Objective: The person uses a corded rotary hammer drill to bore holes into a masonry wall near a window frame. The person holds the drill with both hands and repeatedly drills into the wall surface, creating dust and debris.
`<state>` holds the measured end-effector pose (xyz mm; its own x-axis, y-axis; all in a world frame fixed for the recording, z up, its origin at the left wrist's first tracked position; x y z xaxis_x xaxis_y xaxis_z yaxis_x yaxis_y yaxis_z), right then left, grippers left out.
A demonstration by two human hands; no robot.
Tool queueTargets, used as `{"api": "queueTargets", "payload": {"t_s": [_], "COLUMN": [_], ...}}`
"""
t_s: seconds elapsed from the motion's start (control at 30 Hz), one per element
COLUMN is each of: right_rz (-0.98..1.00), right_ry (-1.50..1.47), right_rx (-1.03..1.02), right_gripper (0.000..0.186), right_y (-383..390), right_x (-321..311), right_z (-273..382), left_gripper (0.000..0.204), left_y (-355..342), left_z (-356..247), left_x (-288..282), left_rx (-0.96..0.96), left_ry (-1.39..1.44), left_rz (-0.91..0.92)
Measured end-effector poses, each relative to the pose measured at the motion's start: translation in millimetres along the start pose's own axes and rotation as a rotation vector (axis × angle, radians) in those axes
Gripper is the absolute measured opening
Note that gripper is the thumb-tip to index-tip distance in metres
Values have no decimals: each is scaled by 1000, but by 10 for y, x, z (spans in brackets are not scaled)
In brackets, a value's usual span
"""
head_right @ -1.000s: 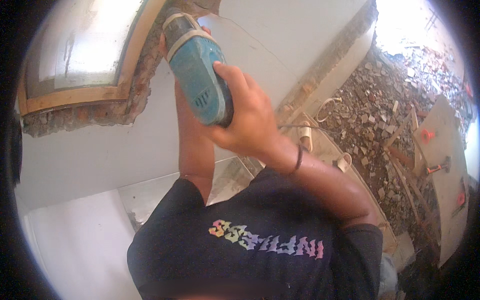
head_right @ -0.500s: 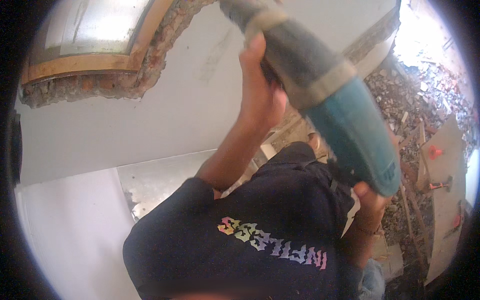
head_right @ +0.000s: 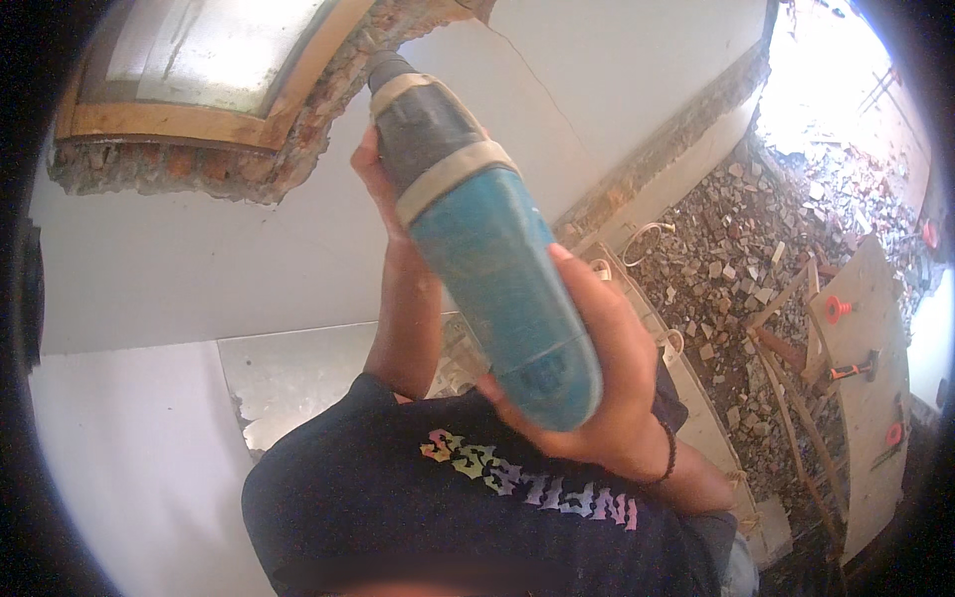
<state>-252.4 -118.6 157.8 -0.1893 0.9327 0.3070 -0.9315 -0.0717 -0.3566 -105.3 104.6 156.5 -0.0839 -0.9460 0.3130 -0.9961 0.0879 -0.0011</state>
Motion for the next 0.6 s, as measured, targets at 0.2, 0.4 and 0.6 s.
{"api": "queueTargets", "payload": {"t_s": [0.2,0.4,0.6], "right_rz": [86,-31,-176], "right_ry": [174,165,1], "right_rx": [7,-28,-78], "right_gripper": [101,99,101], "right_y": [36,14,150], "right_x": [403,663,1370], "right_z": [-5,-176,-468], "left_gripper": [77,69,81], "left_y": [-15,-96,-181], "left_z": [-22,-95,-393], "left_x": [-432,-560,-859], "left_rx": [-52,-114,-200], "left_ry": [344,77,230], "left_rz": [465,72,412]}}
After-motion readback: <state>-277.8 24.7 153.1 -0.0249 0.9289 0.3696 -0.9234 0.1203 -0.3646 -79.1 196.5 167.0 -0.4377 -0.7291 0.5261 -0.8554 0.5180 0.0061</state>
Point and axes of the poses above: each hand's wrist, its own y-axis away from the middle knuckle, its own x-axis out of the palm, z = x × y, the point moved 1 cm from there along -y, towards the middle knuckle, and after that the axes turned 10 degrees about -y, right-handed, at the moved point
